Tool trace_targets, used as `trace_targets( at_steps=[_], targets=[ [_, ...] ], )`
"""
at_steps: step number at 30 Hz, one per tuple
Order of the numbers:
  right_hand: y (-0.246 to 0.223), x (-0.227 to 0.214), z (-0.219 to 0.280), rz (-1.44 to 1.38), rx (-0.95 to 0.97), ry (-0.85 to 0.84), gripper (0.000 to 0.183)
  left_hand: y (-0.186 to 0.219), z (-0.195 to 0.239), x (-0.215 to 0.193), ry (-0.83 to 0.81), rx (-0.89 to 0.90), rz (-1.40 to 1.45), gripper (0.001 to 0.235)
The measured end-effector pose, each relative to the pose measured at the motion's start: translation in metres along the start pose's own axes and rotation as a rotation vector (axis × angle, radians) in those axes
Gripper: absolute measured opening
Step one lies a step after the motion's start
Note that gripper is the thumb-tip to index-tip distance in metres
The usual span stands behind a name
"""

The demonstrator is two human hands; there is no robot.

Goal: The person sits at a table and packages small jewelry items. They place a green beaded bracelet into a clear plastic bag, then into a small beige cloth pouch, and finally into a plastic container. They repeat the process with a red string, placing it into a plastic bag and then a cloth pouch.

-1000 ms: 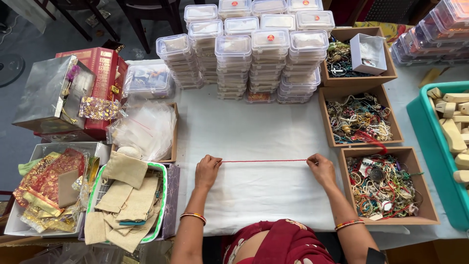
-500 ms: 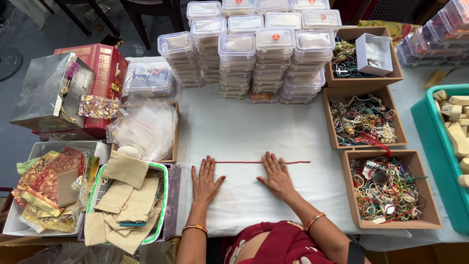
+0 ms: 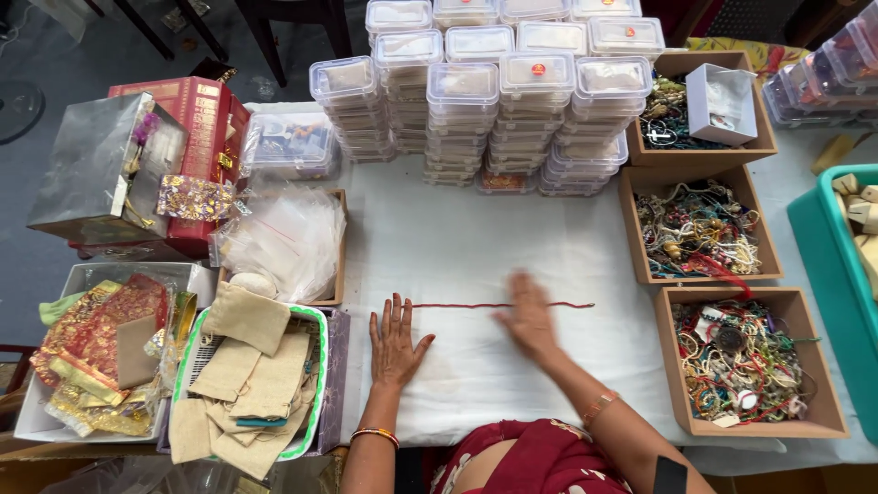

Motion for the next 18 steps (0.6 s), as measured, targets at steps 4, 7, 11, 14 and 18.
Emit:
trace_targets(
  at_steps=[4, 7, 11, 14, 18],
  targets=[
    [-0.111, 0.023, 0.002, 0.135, -0.359, -0.366, 0.094, -0.002, 0.001, 0.005, -0.119, -0.060, 0.035, 0.090],
    [-0.125, 0.011, 0.007, 0.279, -0.401, -0.468, 0.091, -0.006, 0.002, 0.012, -0.235, -0.100, -0.012, 0.087],
    [-0.024, 0.006, 0.013, 0.282, -0.381, -0.255, 0.086, -0.005, 0.004, 0.015, -0.234, -0.101, 0.019, 0.087],
    [0.066, -0.020, 0.023, 0.204, -0.242, -0.085, 0.079, -0.007, 0.003, 0.017, -0.239, -0.087, -0.009, 0.086],
    [0.122, -0.061, 0.030, 0.072, 0.116, 0.100, 0.038, -0.004, 0.003, 0.016, -0.226, -0.086, -0.036, 0.085]
  ],
)
Point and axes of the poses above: each hand's wrist, its own z-axis away from the middle knuckle, its own x-axis out of the palm, y = z × x, the point moved 2 cm from there along -z, towards the middle knuckle, and after that the axes turned 14 degrees about x, right-handed, at the moved point
